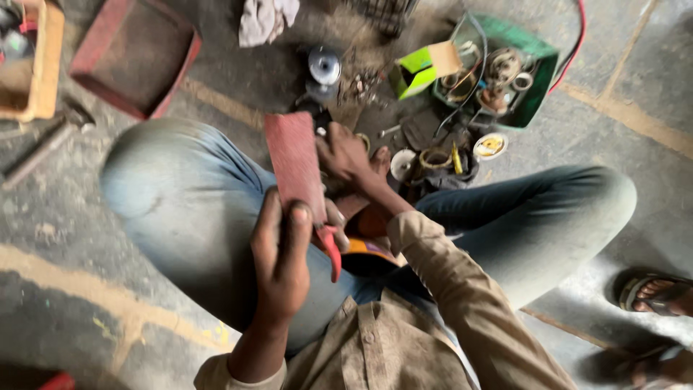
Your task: The person sits cross-legged on the floor and uses a red-handled file to smooth the edges of small metal parts. They repeatedly pick up parts from the floor, file them, and place them back down among other tools and components.
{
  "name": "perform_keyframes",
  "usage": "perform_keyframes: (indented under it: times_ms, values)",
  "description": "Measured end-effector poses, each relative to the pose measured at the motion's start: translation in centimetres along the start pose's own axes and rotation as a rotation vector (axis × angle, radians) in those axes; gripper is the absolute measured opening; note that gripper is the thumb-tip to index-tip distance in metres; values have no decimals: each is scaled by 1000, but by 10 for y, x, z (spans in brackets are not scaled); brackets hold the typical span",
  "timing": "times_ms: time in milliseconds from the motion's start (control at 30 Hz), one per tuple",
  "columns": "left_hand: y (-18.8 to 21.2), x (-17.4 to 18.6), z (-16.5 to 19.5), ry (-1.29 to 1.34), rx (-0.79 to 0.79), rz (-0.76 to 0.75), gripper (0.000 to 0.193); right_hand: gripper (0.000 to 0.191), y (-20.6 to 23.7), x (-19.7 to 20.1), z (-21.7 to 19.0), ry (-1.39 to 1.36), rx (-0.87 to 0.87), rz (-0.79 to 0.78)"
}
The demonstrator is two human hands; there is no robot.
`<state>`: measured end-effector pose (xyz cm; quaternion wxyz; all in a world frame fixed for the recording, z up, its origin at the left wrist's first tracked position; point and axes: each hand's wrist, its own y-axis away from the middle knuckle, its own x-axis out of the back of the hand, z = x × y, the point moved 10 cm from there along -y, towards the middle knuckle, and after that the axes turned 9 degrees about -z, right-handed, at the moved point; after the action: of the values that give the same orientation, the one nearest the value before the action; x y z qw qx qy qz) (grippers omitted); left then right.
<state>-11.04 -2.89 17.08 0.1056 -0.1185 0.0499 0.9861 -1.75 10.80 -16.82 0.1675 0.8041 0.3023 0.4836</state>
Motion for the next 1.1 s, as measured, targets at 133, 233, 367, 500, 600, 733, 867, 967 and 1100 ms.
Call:
perform_keyframes:
  times_ms: [133, 233, 367, 500, 600, 733, 867, 967, 1100]
  values:
    - [-36, 12, -29, 113, 77, 31, 27, 41, 30, 69, 99, -180, -316, 387]
    - [-61, 12, -48, 144, 119, 4, 27, 44, 94, 83, 198, -1090, -499, 868]
    - [-66, -1, -65, 200, 212, -83, 30, 50, 95, 54, 255, -1962, -593, 898]
    - [-65, -1, -72, 132, 272, -88, 32, 48, 88, 67, 291, -1879, -729, 1022]
    - [-63, 5, -79, 144, 319, -33, 30, 46, 80, 78, 311, -1844, -748, 1046]
    - [-62, 6, -88, 122, 361, -30, 31, 44, 65, 110, 333, -1783, -706, 1000]
    - [-66, 6, -97, 54, 404, -23, 31, 42, 46, 154, 346, -1716, -594, 891]
    - [-68, 9, -100, 43, 428, 0, 29, 40, 58, 176, 351, -1452, -473, 880]
    - [-67, 11, -100, 64, 389, -2, 26, 80, 166, 184, 325, -368, -678, 1358]
